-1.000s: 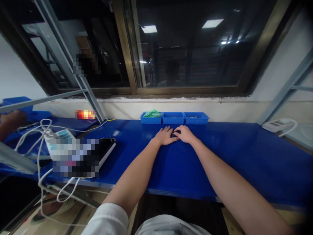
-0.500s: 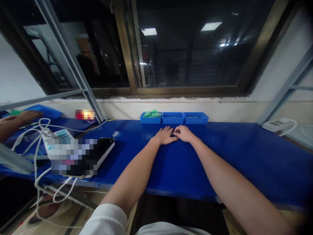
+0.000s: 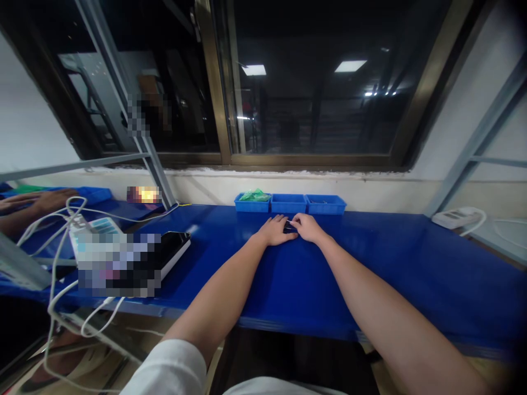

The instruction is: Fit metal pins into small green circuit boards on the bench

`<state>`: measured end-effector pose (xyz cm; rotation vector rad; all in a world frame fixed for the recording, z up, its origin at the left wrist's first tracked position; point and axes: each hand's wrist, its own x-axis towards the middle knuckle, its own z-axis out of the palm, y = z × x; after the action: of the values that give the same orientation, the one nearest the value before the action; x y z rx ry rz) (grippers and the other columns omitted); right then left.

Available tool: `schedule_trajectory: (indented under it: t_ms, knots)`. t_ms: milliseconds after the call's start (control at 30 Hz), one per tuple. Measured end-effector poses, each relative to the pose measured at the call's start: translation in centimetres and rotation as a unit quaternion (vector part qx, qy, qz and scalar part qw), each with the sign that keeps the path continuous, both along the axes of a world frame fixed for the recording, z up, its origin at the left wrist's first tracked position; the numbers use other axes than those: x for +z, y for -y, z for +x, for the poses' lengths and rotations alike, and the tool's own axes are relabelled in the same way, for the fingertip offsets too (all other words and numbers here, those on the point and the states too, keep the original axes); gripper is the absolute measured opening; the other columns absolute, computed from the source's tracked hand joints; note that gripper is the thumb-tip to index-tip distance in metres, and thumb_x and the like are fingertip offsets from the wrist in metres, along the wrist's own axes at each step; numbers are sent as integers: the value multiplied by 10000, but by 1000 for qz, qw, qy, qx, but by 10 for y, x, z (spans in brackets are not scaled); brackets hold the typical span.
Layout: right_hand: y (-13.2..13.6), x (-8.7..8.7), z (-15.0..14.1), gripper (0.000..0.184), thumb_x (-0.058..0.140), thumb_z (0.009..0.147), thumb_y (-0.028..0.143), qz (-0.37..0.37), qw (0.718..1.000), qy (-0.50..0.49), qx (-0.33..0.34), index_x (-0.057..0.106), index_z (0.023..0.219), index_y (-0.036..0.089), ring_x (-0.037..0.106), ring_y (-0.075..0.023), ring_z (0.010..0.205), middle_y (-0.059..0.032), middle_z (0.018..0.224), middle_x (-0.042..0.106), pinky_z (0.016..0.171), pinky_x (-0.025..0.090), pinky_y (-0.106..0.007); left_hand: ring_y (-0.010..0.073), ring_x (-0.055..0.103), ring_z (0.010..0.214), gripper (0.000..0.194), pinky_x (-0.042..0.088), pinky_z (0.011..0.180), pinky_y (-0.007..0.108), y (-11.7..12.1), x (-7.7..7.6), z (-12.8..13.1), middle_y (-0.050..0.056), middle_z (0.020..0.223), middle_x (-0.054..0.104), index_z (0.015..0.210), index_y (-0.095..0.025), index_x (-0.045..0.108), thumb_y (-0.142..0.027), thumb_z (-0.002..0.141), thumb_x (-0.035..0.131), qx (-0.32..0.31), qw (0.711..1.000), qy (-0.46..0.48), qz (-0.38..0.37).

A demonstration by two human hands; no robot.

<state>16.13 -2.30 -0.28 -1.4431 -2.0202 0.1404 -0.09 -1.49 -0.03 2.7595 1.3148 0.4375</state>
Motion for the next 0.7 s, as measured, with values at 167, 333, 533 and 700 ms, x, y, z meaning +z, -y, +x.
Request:
schedule_trajectory:
  t_ms: [167, 333, 533, 700]
  knots:
    - [-4, 5, -2, 169, 464, 853, 263, 33, 998, -45, 9, 609, 835, 178, 598, -162, 760, -63, 811, 668, 691, 402, -255, 236, 498, 1115, 404, 375, 974, 355, 1, 11, -1, 105, 1143, 572, 1150, -152, 526, -346, 796, 518, 8, 983, 112, 144]
    - [-1, 12, -4, 211, 457, 858, 305, 24, 998, -44, 45, 611, 783, 183, 577, -152, 687, -43, 733, 653, 632, 381, -249, 187, 568, 989, 245, 424, 902, 310, -4, 16, -7, 66, 1021, 636, 1027, -184, 611, -232, 862, 435, -23, 981, 139, 132]
    - [-3, 11, -1, 167, 525, 786, 305, -6, 986, -163, 43, 608, 729, 172, 558, -134, 637, -19, 682, 630, 623, 407, -252, 193, 615, 871, 259, 438, 837, 311, -8, 18, -11, 65, 906, 684, 917, -200, 677, -286, 882, 436, -18, 987, 93, 126]
    - [-2, 12, 3, 152, 615, 667, 306, -59, 939, -327, 90, 614, 728, 166, 539, -115, 591, -5, 662, 620, 579, 420, -237, 194, 616, 857, 267, 435, 815, 296, -7, 20, -10, 55, 896, 691, 886, -208, 683, -283, 885, 427, -3, 988, 77, 137]
